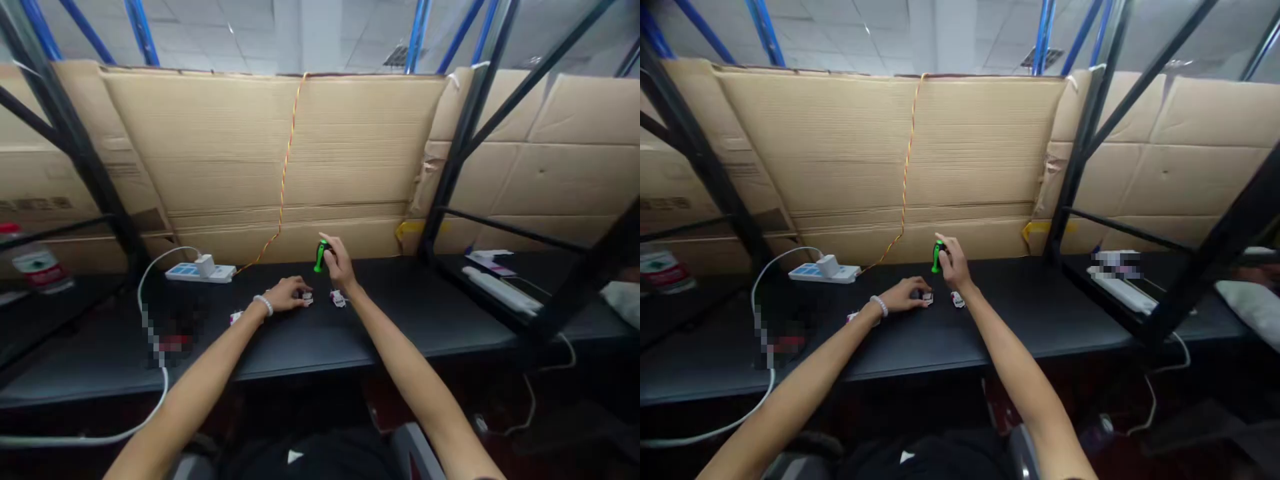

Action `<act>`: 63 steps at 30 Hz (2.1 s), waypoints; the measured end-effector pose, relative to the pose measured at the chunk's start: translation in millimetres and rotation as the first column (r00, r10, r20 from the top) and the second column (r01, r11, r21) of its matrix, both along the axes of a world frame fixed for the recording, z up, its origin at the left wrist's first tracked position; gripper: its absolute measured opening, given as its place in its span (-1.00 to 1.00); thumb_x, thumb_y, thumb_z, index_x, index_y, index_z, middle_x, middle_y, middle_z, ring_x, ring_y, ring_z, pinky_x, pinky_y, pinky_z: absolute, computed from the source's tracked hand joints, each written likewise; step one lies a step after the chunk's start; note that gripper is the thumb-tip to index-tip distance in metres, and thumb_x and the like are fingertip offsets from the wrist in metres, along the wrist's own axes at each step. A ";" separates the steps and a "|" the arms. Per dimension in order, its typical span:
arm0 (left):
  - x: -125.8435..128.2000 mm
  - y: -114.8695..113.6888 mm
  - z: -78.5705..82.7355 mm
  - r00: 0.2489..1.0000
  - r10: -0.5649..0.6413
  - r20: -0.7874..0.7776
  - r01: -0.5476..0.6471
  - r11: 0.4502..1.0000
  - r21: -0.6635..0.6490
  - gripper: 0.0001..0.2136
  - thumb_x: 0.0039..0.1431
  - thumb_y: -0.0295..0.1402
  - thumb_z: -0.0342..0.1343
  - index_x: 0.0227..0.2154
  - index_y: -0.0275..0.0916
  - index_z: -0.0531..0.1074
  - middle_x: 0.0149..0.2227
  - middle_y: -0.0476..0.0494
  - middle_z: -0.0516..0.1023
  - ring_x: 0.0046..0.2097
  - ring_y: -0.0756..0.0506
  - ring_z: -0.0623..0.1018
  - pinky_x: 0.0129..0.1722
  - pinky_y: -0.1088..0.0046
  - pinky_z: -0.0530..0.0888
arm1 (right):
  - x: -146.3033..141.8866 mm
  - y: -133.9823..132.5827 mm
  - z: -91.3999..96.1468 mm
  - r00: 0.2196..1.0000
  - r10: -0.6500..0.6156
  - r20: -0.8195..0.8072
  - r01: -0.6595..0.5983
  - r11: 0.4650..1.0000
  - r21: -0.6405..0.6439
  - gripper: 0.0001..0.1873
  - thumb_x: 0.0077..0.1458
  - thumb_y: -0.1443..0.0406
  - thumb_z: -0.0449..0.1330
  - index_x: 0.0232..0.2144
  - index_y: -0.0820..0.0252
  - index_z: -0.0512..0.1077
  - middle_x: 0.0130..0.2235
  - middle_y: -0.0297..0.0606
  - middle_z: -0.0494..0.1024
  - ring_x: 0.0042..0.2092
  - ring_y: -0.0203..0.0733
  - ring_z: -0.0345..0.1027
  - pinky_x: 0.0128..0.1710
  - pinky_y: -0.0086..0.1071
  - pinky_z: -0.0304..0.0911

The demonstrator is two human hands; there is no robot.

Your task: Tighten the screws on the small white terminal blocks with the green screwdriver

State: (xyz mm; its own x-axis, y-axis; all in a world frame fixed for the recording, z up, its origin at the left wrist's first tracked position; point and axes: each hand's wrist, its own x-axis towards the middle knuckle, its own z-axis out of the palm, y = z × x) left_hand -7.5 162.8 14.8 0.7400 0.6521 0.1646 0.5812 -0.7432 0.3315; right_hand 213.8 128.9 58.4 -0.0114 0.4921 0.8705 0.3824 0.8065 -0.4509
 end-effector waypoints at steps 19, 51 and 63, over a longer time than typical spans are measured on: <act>0.9 -1.8 0.7 1.000 0.007 -0.023 -0.007 1.000 0.013 -0.59 0.21 -0.20 0.37 0.10 -0.13 0.61 0.08 -0.18 0.57 0.12 -0.26 0.57 0.23 0.21 0.42 | -5.2 3.4 -8.2 0.997 0.047 -0.062 -0.051 0.997 -0.057 -0.47 0.44 0.08 0.00 0.34 0.07 0.33 -0.04 -0.13 0.56 -0.17 -0.13 0.48 -0.12 -0.19 0.56; 0.6 0.1 -2.2 1.000 0.011 -0.025 -0.010 1.000 0.028 -0.59 0.24 -0.14 0.35 0.11 -0.11 0.60 0.08 -0.18 0.57 0.11 -0.27 0.56 0.23 0.18 0.41 | -4.4 0.8 -6.9 0.995 -0.014 -0.096 0.013 1.000 -0.008 -0.49 0.26 0.09 0.29 0.21 0.01 0.48 0.10 -0.09 0.46 -0.02 -0.03 0.46 0.01 -0.11 0.51; 1.2 -1.8 -0.7 0.999 0.020 -0.035 -0.019 1.000 0.025 -0.58 0.23 -0.17 0.36 0.12 -0.11 0.59 0.10 -0.19 0.55 0.14 -0.28 0.55 0.25 0.18 0.40 | -5.0 0.7 -6.0 0.995 -0.023 -0.102 0.019 0.999 -0.045 -0.46 0.24 0.11 0.30 0.24 0.03 0.46 0.03 -0.12 0.50 -0.06 -0.06 0.45 -0.03 -0.15 0.51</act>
